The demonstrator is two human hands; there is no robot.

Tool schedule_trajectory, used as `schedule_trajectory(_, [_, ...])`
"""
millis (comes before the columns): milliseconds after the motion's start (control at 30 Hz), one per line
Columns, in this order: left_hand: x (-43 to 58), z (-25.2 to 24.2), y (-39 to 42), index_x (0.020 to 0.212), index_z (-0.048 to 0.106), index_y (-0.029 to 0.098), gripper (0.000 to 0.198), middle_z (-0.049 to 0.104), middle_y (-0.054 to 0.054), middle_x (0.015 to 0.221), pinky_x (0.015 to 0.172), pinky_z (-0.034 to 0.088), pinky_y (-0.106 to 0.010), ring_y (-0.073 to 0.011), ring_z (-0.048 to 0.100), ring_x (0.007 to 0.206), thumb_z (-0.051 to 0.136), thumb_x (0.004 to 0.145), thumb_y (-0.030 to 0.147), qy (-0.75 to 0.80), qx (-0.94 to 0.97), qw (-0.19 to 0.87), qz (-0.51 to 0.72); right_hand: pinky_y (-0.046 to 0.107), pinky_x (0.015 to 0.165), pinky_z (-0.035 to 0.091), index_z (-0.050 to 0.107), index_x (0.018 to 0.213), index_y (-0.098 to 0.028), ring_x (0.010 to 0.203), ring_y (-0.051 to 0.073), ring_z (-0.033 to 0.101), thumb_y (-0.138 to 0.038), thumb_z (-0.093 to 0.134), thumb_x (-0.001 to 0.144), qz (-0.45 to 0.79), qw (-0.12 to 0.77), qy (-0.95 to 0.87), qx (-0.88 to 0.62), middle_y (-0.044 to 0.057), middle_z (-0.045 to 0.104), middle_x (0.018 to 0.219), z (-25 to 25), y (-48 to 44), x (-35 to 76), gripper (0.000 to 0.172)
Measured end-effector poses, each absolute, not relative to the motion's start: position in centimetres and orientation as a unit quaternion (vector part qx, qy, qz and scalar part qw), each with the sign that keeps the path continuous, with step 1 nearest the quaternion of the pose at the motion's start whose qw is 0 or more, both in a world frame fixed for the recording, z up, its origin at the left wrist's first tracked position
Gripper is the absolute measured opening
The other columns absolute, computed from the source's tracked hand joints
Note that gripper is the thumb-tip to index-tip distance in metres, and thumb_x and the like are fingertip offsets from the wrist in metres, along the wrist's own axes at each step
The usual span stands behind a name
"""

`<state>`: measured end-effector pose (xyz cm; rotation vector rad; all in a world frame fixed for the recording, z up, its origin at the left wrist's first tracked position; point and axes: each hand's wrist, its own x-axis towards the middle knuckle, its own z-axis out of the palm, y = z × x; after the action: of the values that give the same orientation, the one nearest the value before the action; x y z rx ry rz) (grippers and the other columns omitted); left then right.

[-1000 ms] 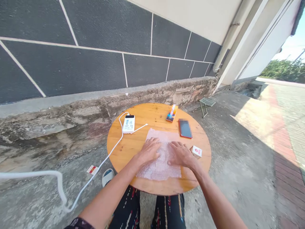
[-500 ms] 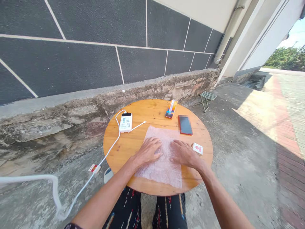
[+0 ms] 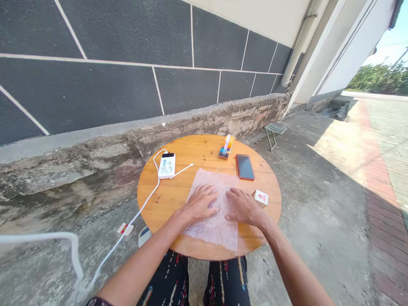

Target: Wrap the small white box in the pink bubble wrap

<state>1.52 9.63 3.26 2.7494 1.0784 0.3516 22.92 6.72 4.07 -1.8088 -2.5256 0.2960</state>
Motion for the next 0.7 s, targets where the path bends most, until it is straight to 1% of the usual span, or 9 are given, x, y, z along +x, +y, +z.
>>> schedule_trajectory(67, [2.4, 3.0, 9.6, 0.129, 0.047, 0.022, 0.055, 0.039, -0.010, 0.142, 0.110, 0.024, -0.043, -0.0264, 0.030, 0.133, 0.058, 0.079, 0.042, 0.369, 0.920, 0.079, 0.107, 0.046, 0.097, 0.034, 0.047, 0.129, -0.016, 0.122, 0.034, 0.041, -0.045, 0.071, 0.064, 0.090, 0.009, -0.808, -0.582, 0.016, 0.040, 0.139, 4.1, 6.6, 23.0, 0.075])
schedule_trajectory(133, [2.6, 2.7, 9.6, 0.131, 0.045, 0.023, 0.057, 0.039, -0.009, 0.143, 0.110, 0.022, -0.046, -0.0274, 0.029, 0.133, 0.057, 0.079, 0.046, 0.374, 0.919, 0.077, 0.100, 0.044, 0.096, 0.035, 0.048, 0.127, -0.016, 0.120, 0.032, 0.043, -0.043, 0.069, 0.068, 0.083, 0.016, -0.812, -0.578, 0.015, 0.042, 0.138, 4.0, 6.3, 23.2, 0.068])
schedule_trajectory(200, [2.6, 2.4, 9.7, 0.131, 0.044, 0.025, 0.058, 0.038, -0.009, 0.143, 0.110, 0.020, -0.047, -0.0282, 0.027, 0.134, 0.057, 0.078, 0.047, 0.374, 0.919, 0.074, 0.099, 0.040, 0.093, 0.037, 0.051, 0.122, -0.016, 0.115, 0.029, 0.048, -0.036, 0.062, 0.075, 0.063, 0.031, -0.808, -0.585, 0.014, 0.048, 0.132, 4.0, 6.0, 23.1, 0.051])
schedule_trajectory(267, [2.5, 2.2, 9.7, 0.129, 0.045, 0.024, 0.059, 0.038, -0.009, 0.142, 0.109, 0.019, -0.049, -0.0294, 0.027, 0.133, 0.058, 0.077, 0.047, 0.370, 0.921, 0.072, 0.101, 0.038, 0.089, 0.038, 0.055, 0.114, -0.016, 0.106, 0.027, 0.053, -0.026, 0.051, 0.083, 0.027, 0.045, -0.787, -0.614, 0.013, 0.056, 0.121, 4.0, 5.9, 22.5, 0.033])
schedule_trajectory(300, [2.5, 2.2, 9.7, 0.127, 0.047, 0.024, 0.058, 0.038, -0.010, 0.141, 0.109, 0.020, -0.049, -0.0301, 0.028, 0.133, 0.059, 0.076, 0.047, 0.369, 0.921, 0.072, 0.101, 0.037, 0.087, 0.039, 0.056, 0.112, -0.016, 0.101, 0.026, 0.055, -0.022, 0.045, 0.086, 0.007, 0.050, -0.775, -0.630, 0.013, 0.060, 0.113, 4.0, 5.9, 21.9, 0.029])
schedule_trajectory(400, [2.8, 2.4, 9.4, 0.121, 0.051, 0.023, 0.051, 0.042, -0.010, 0.136, 0.108, 0.020, -0.051, -0.0312, 0.029, 0.131, 0.058, 0.075, 0.045, 0.381, 0.915, 0.076, 0.108, 0.035, 0.082, 0.040, 0.054, 0.115, -0.015, 0.096, 0.025, 0.055, -0.013, 0.034, 0.088, -0.028, 0.070, -0.763, -0.642, 0.013, 0.063, 0.102, 3.6, 6.7, 19.9, 0.033])
schedule_trajectory(467, [3.0, 2.6, 9.3, 0.120, 0.050, 0.024, 0.050, 0.045, -0.010, 0.131, 0.108, 0.021, -0.052, -0.0311, 0.031, 0.128, 0.057, 0.076, 0.045, 0.394, 0.909, 0.082, 0.114, 0.035, 0.085, 0.041, 0.050, 0.121, -0.014, 0.099, 0.025, 0.054, -0.009, 0.033, 0.087, -0.033, 0.087, -0.772, -0.628, 0.014, 0.061, 0.108, 3.0, 7.6, 18.9, 0.038])
schedule_trajectory(600, [2.9, 2.7, 9.4, 0.125, 0.046, 0.025, 0.058, 0.045, -0.009, 0.131, 0.108, 0.021, -0.052, -0.0315, 0.033, 0.126, 0.060, 0.073, 0.045, 0.393, 0.908, 0.088, 0.117, 0.038, 0.098, 0.035, 0.042, 0.130, -0.010, 0.115, 0.025, 0.046, -0.007, 0.035, 0.084, -0.050, 0.111, -0.785, -0.608, 0.016, 0.051, 0.127, 1.9, 9.4, 18.9, 0.047])
schedule_trajectory(700, [2.7, 2.5, 9.4, 0.129, 0.044, 0.024, 0.063, 0.042, -0.010, 0.136, 0.108, 0.020, -0.052, -0.0319, 0.031, 0.129, 0.060, 0.072, 0.044, 0.391, 0.909, 0.091, 0.113, 0.038, 0.098, 0.035, 0.042, 0.130, -0.011, 0.118, 0.025, 0.043, -0.015, 0.034, 0.088, -0.043, 0.106, -0.782, -0.613, 0.015, 0.050, 0.128, 1.4, 9.6, 19.6, 0.042])
